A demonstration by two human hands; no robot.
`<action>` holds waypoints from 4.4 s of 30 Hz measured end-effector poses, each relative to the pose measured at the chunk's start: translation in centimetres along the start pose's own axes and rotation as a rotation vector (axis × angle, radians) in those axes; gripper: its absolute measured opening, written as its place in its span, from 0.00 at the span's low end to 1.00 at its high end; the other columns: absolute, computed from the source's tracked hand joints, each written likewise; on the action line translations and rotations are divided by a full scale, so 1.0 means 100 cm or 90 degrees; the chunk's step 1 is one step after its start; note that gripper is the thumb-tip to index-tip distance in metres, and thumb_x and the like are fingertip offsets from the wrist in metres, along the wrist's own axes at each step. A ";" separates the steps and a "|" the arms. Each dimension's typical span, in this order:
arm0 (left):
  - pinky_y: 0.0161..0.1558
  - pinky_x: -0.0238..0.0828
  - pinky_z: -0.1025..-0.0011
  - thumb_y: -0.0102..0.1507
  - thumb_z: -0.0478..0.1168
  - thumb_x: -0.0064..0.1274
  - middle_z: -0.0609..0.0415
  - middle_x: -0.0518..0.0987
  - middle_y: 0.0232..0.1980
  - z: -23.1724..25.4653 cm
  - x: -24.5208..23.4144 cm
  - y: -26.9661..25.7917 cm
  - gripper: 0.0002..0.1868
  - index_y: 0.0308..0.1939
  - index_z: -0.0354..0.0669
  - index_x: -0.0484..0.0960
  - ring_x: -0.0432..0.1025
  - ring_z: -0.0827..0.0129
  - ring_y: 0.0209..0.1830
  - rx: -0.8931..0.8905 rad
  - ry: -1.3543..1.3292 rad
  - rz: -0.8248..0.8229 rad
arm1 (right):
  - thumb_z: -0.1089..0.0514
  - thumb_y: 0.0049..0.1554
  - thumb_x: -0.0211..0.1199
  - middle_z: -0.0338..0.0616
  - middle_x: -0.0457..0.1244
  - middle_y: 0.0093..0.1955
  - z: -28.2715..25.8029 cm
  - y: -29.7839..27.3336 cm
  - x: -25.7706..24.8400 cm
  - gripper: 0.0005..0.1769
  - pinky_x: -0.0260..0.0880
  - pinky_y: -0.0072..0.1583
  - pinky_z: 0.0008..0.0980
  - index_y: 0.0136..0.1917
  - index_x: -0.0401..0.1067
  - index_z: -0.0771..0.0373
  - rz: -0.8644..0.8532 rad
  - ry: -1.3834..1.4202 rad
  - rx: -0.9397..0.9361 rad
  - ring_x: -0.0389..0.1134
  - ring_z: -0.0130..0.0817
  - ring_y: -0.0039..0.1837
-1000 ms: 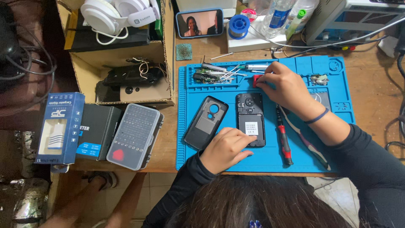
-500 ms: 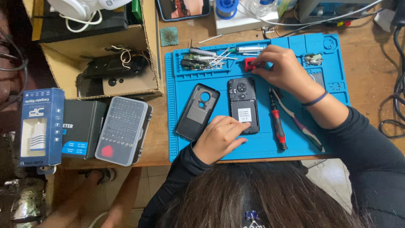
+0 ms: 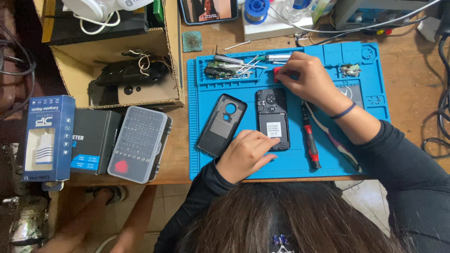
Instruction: The person uses a screwdriver to remove screws from the back of a smartphone, then places a battery into the phone and snaps the back cover on. Finally, the person organizes the screwdriver and other tools into a case.
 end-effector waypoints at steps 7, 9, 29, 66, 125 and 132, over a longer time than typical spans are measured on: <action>0.54 0.67 0.66 0.62 0.42 0.57 0.52 0.82 0.36 0.001 -0.002 0.001 0.18 0.54 0.41 0.77 0.74 0.65 0.50 0.001 -0.003 0.006 | 0.69 0.59 0.61 0.53 0.63 0.39 0.010 -0.003 0.000 0.03 0.65 0.39 0.32 0.45 0.74 0.73 0.003 -0.025 0.028 0.66 0.42 0.39; 0.51 0.67 0.62 0.60 0.40 0.61 0.50 0.80 0.40 0.001 -0.002 -0.001 0.21 0.55 0.39 0.76 0.72 0.61 0.49 0.022 -0.008 0.014 | 0.69 0.59 0.60 0.50 0.64 0.42 0.012 -0.006 -0.017 0.01 0.64 0.43 0.36 0.46 0.71 0.69 -0.005 -0.042 0.022 0.65 0.41 0.42; 0.46 0.66 0.63 0.59 0.37 0.60 0.50 0.79 0.40 0.017 -0.019 0.023 0.17 0.51 0.37 0.80 0.73 0.61 0.43 0.004 -0.012 -0.041 | 0.69 0.60 0.64 0.48 0.65 0.41 0.043 -0.195 -0.137 0.02 0.64 0.43 0.27 0.44 0.73 0.68 0.241 -0.065 0.249 0.64 0.32 0.42; 0.42 0.63 0.60 0.61 0.33 0.62 0.48 0.80 0.39 0.013 -0.019 0.017 0.17 0.52 0.35 0.77 0.72 0.56 0.44 0.049 -0.016 -0.010 | 0.68 0.60 0.65 0.55 0.63 0.54 0.010 -0.130 -0.106 0.10 0.61 0.55 0.40 0.55 0.70 0.70 -0.006 -0.070 0.037 0.64 0.46 0.55; 0.49 0.81 0.61 0.64 0.29 0.47 0.37 0.66 0.68 -0.008 -0.023 0.000 0.41 0.75 0.53 0.42 0.71 0.49 0.58 -0.327 -1.011 0.339 | 0.61 0.57 0.67 0.58 0.68 0.38 -0.077 -0.131 -0.037 0.13 0.71 0.39 0.43 0.52 0.70 0.72 -0.031 -0.014 0.269 0.71 0.54 0.41; 0.52 0.79 0.57 0.59 0.26 0.52 0.38 0.66 0.67 -0.018 -0.008 -0.007 0.42 0.74 0.46 0.49 0.68 0.45 0.60 -0.331 -1.190 0.331 | 0.64 0.55 0.71 0.52 0.67 0.45 -0.078 -0.130 -0.034 0.15 0.72 0.44 0.35 0.54 0.72 0.70 0.045 -0.146 0.177 0.70 0.47 0.45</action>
Point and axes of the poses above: each hand's wrist, its own y-axis towards the middle knuckle, its own x-axis out of the palm, z = x × y, the point moved 5 cm from there along y, towards the middle knuckle
